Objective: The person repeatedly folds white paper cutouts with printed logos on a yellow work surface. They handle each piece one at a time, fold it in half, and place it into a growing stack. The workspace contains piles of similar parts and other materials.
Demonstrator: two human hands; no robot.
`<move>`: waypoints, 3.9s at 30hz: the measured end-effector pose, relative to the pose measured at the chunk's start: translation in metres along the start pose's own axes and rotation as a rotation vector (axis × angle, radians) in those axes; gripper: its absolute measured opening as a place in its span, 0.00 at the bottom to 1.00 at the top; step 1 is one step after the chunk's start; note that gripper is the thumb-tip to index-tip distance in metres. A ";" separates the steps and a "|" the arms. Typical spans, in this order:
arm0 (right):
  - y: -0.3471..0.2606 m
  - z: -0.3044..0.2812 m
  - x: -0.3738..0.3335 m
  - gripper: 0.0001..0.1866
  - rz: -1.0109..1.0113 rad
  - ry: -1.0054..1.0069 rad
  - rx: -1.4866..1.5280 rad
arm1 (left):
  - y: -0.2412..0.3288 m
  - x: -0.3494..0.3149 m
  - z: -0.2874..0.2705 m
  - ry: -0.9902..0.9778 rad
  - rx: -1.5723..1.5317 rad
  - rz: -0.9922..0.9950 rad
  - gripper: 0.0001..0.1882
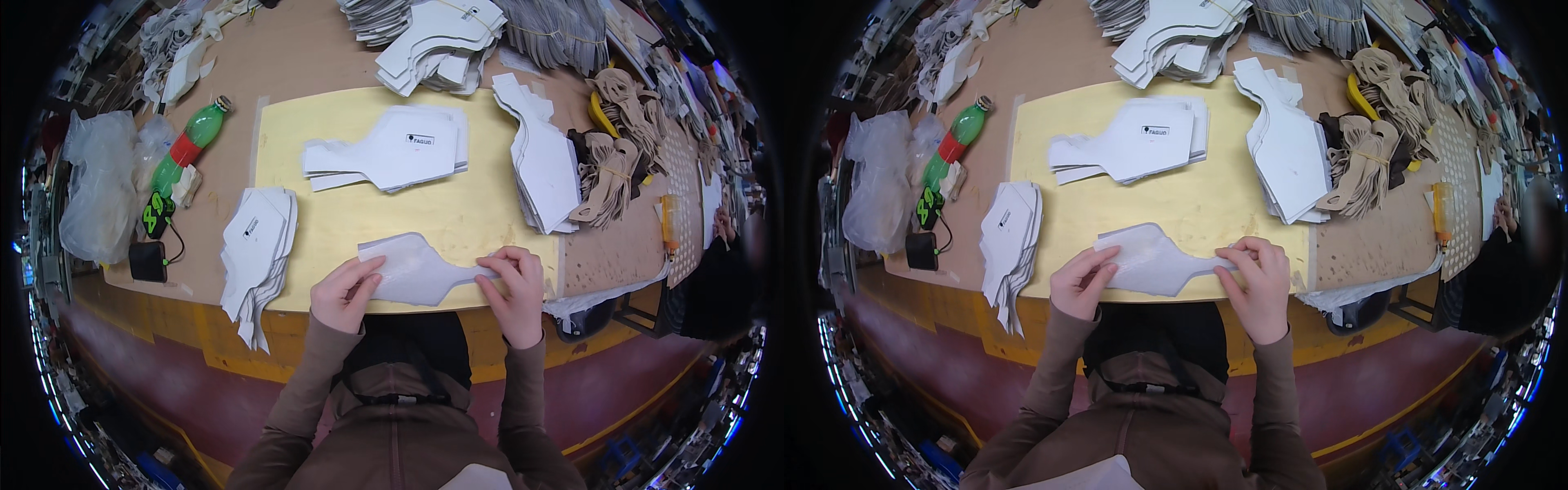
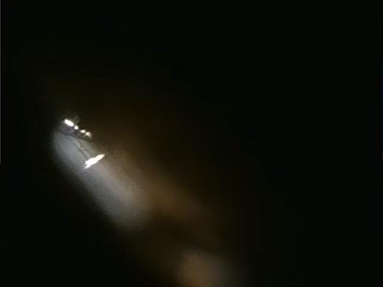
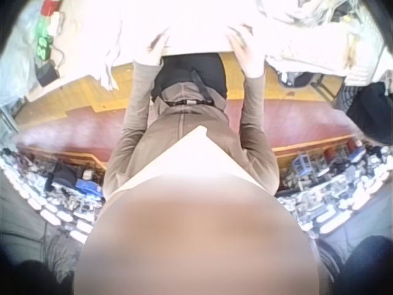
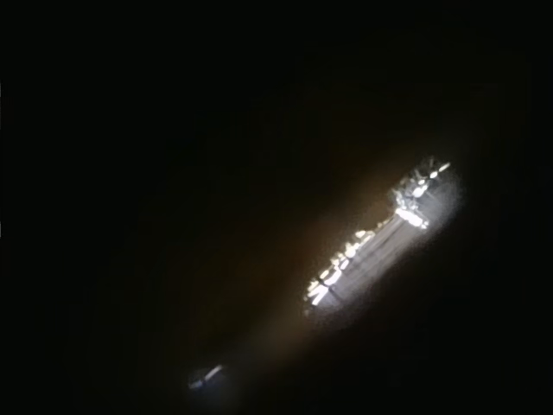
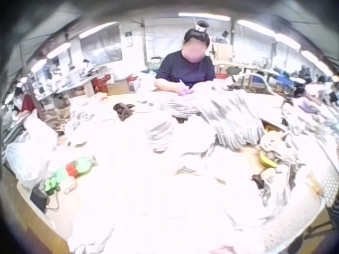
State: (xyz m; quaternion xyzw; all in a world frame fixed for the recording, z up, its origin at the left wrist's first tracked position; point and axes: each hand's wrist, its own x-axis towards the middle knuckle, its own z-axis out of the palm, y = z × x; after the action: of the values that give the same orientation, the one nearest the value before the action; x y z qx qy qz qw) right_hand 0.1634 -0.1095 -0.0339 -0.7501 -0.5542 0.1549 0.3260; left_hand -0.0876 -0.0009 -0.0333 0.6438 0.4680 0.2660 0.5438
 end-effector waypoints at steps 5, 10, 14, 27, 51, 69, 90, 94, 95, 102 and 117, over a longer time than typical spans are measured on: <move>0.001 -0.001 0.000 0.15 -0.004 -0.009 0.000 | 0.005 0.001 0.001 0.042 0.045 0.023 0.17; 0.000 -0.002 0.001 0.15 -0.005 -0.021 0.008 | 0.005 0.006 -0.004 0.014 0.061 0.032 0.19; 0.000 -0.002 0.002 0.15 0.000 -0.024 0.015 | 0.005 0.007 -0.005 0.004 0.061 0.036 0.19; -0.002 -0.001 0.002 0.15 0.002 -0.023 0.002 | 0.002 0.007 -0.001 0.037 0.171 0.035 0.19; -0.006 0.002 0.003 0.14 -0.001 -0.004 -0.033 | 0.007 0.021 0.054 -0.101 0.840 0.323 0.37; -0.002 0.000 0.003 0.15 -0.048 -0.042 -0.044 | -0.012 0.009 -0.014 -0.039 1.003 0.113 0.36; 0.009 -0.003 -0.001 0.07 0.091 0.146 0.284 | -0.001 -0.012 0.008 -0.372 1.091 0.539 0.33; 0.008 -0.004 -0.001 0.06 0.138 0.144 0.349 | 0.004 -0.015 -0.011 -0.382 0.525 0.379 0.29; 0.007 -0.005 0.000 0.06 0.139 0.140 0.361 | 0.007 -0.016 -0.012 -0.307 0.272 0.282 0.27; -0.035 0.009 -0.004 0.10 0.112 -0.074 0.716 | 0.023 -0.004 0.047 0.196 -0.959 -0.136 0.16; -0.027 0.000 -0.008 0.12 0.516 -0.006 1.047 | 0.030 0.019 0.022 0.034 -0.878 -0.320 0.15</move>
State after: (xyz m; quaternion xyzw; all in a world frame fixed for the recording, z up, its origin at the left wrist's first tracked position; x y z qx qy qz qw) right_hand 0.1410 -0.1117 -0.0172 -0.5995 -0.2039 0.4846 0.6035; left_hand -0.0517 0.0067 -0.0140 0.2679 0.4134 0.3622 0.7913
